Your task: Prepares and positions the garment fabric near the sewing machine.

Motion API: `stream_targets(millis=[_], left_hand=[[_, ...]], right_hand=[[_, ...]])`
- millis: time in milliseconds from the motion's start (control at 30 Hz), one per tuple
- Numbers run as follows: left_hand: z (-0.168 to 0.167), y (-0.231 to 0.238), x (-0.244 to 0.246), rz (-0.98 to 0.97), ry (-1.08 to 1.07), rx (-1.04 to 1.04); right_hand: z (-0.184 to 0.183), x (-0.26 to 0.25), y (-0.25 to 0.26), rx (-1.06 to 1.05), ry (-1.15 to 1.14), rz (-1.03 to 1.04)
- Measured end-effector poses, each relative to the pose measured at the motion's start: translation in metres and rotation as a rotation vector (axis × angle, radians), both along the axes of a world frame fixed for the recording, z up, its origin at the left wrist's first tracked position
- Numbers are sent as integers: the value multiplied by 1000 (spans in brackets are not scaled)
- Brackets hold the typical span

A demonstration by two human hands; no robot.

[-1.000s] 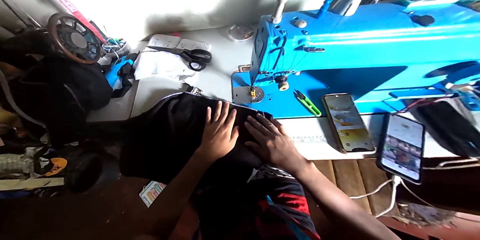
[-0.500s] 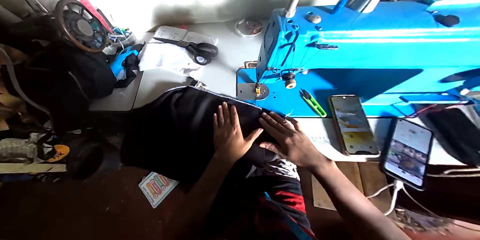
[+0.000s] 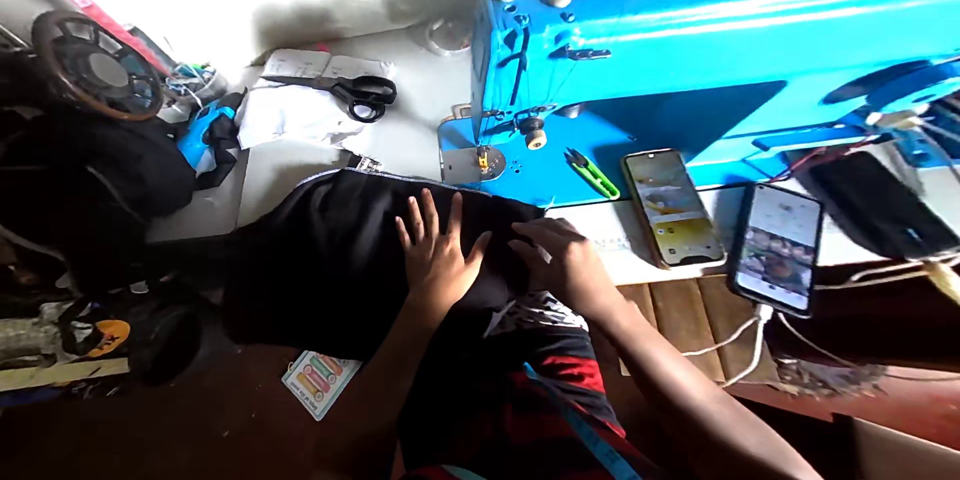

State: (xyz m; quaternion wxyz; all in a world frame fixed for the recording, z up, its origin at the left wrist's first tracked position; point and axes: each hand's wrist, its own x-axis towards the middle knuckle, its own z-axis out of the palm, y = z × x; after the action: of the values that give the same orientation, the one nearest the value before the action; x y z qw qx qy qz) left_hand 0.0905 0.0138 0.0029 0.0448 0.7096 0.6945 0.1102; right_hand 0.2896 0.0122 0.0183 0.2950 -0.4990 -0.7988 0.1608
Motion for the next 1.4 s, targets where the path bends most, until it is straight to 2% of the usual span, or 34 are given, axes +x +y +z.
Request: stream_targets(millis=[133,267,533,700,767,967,1100,1167,1333,1400], left_hand=[[-3,0,-1,-5,-18,18],[-3,1,-1,-5,-23,-8],[-2,1,1,15,-44,-4],[1,2,1,25,-66,-45],[2,2,1,21,-65,-43],[4,2,1,16,-72,-42],[0,2,0,21,-76,26],[0,2,2,22,-88,22],[-4,-1,4,57,-220,181],[2,-2,2,59,-292,144]], right_hand=[[10,-25,5,-157,8,-98],[11,-40,23,-183,-41,-194],[23,-49,43,-331,112,-112],[25,-51,47,-501,257,-188],[24,-51,52,-543,239,-176],[37,-51,70,-488,42,-58],[48,-48,82,-543,35,38],[49,-44,88,-606,39,123],[59,-37,103,-703,-119,420],[61,-38,111,-770,-108,478]])
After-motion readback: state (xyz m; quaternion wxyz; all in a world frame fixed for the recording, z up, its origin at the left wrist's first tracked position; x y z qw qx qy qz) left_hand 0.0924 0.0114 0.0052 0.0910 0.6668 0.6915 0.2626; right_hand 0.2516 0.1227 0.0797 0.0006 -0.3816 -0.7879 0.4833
